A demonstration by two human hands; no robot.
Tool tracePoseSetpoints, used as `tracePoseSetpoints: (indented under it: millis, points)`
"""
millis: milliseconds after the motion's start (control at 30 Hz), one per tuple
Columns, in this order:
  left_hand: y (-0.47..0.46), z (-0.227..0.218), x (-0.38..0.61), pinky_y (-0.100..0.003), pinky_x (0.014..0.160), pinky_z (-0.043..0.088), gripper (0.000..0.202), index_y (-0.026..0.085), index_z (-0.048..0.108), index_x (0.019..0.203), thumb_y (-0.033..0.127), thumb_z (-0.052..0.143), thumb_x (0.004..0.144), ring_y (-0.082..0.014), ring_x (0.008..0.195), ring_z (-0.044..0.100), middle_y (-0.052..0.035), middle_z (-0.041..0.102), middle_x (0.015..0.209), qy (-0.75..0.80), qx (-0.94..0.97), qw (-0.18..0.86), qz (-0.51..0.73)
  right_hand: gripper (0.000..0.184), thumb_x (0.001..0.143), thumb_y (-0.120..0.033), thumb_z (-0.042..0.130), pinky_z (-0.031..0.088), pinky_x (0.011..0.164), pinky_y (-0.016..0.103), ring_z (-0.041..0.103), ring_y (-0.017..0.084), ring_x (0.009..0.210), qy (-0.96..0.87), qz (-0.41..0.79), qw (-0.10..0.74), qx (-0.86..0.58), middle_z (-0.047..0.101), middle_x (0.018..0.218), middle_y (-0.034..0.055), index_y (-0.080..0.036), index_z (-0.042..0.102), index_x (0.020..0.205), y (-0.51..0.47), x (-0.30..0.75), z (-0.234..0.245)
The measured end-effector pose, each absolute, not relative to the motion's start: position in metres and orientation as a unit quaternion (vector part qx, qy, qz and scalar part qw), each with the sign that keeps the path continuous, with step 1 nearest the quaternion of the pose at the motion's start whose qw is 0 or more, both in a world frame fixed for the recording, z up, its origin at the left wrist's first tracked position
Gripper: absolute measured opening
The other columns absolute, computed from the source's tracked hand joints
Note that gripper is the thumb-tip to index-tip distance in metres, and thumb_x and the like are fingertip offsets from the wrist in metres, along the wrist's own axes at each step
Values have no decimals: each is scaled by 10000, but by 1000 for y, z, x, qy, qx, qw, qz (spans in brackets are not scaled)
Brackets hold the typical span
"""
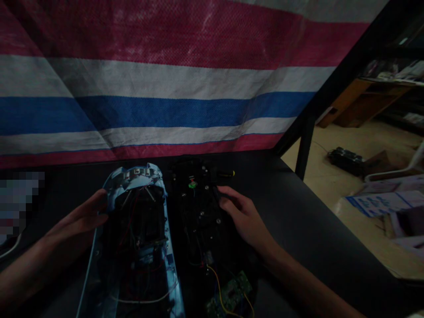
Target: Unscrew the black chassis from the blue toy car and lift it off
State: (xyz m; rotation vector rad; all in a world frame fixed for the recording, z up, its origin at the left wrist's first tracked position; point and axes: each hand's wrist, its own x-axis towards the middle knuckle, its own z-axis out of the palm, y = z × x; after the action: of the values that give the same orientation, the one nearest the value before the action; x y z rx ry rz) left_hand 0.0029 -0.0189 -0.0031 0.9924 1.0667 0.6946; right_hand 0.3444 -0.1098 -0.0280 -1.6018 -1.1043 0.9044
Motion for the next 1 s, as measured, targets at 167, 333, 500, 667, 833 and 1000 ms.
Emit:
tracePoseSetpoints:
  millis: [167, 333, 500, 667, 833, 1000]
  points:
    - [-20, 1, 4, -405, 1123, 518, 670, 471, 546, 1404, 389, 813, 795, -313, 1513, 405, 107, 461, 1622, 501, 415, 694, 308, 403, 859, -453, 586, 528, 738, 325, 660, 220, 824, -468, 352, 469, -662, 745, 895, 22, -257, 757, 1167, -109, 345, -26]
    - [-22, 2, 6, -452, 1103, 534, 722, 438, 558, 1429, 392, 826, 760, -366, 1506, 404, 55, 509, 1594, 498, 425, 687, 315, 379, 854, -459, 574, 492, 659, 306, 613, 203, 734, -466, 348, 461, -670, 694, 802, 8, -270, 760, 1125, -110, 348, -29]
    - [-26, 11, 11, -435, 1178, 461, 627, 407, 635, 1357, 344, 834, 766, -352, 1552, 316, 72, 513, 1589, 490, 420, 692, 325, 337, 802, -443, 633, 443, 625, 299, 567, 198, 705, -419, 373, 478, -676, 662, 783, 2, -271, 762, 1060, -110, 350, -32]
    - [-25, 12, 13, -427, 1167, 469, 598, 405, 629, 1365, 379, 809, 795, -367, 1522, 371, 66, 549, 1562, 478, 422, 703, 313, 315, 798, -424, 665, 445, 659, 294, 573, 187, 730, -395, 411, 499, -652, 668, 822, -3, -263, 761, 1051, -111, 347, -30]
    - [-24, 10, 12, -397, 1158, 478, 630, 434, 603, 1383, 358, 818, 796, -341, 1518, 386, 99, 522, 1580, 488, 411, 698, 324, 297, 778, -381, 698, 406, 642, 275, 543, 161, 705, -364, 441, 522, -633, 634, 786, -25, -255, 753, 1042, -111, 346, -28]
    - [-21, 4, 9, -432, 1118, 524, 615, 400, 597, 1399, 373, 790, 816, -359, 1512, 392, 71, 531, 1576, 475, 441, 693, 316, 295, 756, -385, 713, 372, 622, 274, 509, 152, 671, -355, 454, 524, -627, 597, 741, -34, -248, 746, 1015, -110, 346, -28]
